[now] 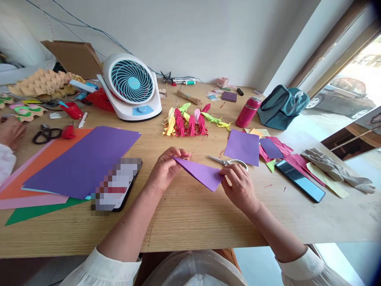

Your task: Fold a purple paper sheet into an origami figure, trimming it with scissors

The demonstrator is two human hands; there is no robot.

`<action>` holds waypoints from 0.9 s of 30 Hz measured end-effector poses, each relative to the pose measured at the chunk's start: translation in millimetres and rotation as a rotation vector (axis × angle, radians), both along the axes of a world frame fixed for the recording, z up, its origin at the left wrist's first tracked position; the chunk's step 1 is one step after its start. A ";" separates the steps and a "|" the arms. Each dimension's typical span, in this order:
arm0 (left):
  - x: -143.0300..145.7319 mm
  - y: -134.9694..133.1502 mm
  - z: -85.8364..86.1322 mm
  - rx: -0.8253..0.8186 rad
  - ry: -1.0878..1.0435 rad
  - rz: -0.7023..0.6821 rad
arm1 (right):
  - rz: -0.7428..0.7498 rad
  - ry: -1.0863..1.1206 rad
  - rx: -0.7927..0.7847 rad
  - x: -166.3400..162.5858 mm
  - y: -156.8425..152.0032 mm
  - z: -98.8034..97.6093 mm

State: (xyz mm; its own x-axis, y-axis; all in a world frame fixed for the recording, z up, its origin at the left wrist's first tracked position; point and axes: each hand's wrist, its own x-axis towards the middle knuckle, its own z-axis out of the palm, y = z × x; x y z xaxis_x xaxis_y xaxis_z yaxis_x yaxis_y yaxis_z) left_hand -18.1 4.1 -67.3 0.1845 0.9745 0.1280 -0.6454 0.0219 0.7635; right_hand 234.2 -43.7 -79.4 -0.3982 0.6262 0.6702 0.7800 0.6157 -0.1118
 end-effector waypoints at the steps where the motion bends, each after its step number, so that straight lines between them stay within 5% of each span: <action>1: -2.9 2.3 -0.2 0.015 0.039 0.024 | -0.012 -0.042 0.012 6.0 -2.3 -3.2; 8: -3.3 -5.4 6.9 0.237 0.572 0.209 | 0.042 -0.288 -0.111 20.9 -26.3 -16.0; 14: 34.4 -60.3 -4.6 0.775 1.341 -0.201 | 0.163 -0.270 -0.368 32.4 -46.9 -8.6; 17: 42.7 -81.6 -22.3 0.869 1.614 -0.289 | 0.131 -0.236 -0.427 37.4 -59.8 -8.4; 27: 42.2 -92.1 -37.6 0.885 1.826 -0.225 | 0.045 -0.272 -0.516 15.3 -71.6 -29.9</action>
